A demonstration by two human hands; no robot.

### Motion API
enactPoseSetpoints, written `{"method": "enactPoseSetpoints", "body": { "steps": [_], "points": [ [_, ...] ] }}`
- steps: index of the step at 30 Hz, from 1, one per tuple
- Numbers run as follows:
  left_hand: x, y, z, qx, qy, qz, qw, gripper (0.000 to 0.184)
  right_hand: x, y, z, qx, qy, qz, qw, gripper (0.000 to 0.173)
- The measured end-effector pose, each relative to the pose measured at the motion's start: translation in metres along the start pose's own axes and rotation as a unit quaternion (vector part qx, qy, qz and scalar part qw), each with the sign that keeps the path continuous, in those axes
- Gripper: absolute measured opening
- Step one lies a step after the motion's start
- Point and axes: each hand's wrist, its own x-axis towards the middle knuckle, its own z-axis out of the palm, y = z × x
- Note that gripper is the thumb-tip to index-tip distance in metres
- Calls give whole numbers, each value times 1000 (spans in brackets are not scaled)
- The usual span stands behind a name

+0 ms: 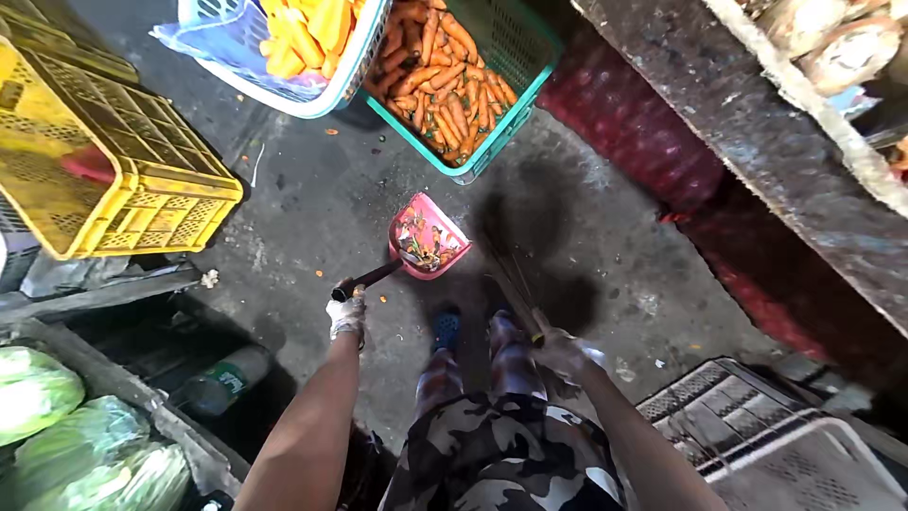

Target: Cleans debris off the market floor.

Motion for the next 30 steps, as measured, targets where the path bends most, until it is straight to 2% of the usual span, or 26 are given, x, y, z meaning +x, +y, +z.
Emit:
{"method": "enactPoseSetpoints", "body": {
  "steps": [2, 5, 7, 9, 12, 14, 15, 17, 20, 22, 23, 25, 27, 30],
  "points": [
    [-9, -1, -10, 2, -5, 12, 1000, 44, -23, 34, 10, 58, 43, -46, 996, 97],
    [-12, -16, -26, 41, -16, 62, 997, 43, -46, 72, 20, 91, 129, 18, 987, 83],
    [0, -36, -37, 100, -29, 117, 988, 44, -31, 86, 26, 171, 203, 58, 962, 83],
    [13, -55, -45, 164, -47, 162, 972, 44, -5, 80, 37, 249, 238, 88, 935, 92],
    [18, -67, -48, 225, -70, 178, 955, 45, 2, 26, 91, 284, 166, 62, 942, 77],
    [16, -73, -46, 213, -75, 166, 960, 45, -4, -4, 138, 252, 75, 29, 964, 82],
    [17, -78, -45, 201, -72, 162, 963, 45, -10, -10, 156, 234, 38, 7, 971, 90],
    [20, -86, -45, 184, -70, 161, 967, 46, -28, 2, 175, 222, 10, -47, 974, 101],
    [17, -85, -47, 174, -78, 152, 970, 46, -63, 40, 165, 210, 56, -103, 971, 98],
    [25, -94, -46, 162, -70, 160, 971, 46, -82, 43, 136, 183, 107, -82, 974, 88],
    [25, -95, -45, 158, -69, 162, 972, 46, -82, 41, 117, 166, 126, -44, 977, 81],
    [29, -99, -45, 157, -73, 164, 971, 47, -57, 32, 83, 156, 166, 42, 973, 73],
    [31, -102, -44, 155, -71, 155, 973, 46, -10, 25, 69, 130, 189, 92, 969, 79],
    [26, -95, -47, 158, -81, 130, 975, 48, 11, -8, 82, -24, 110, 77, 991, 79]
  ]
}}
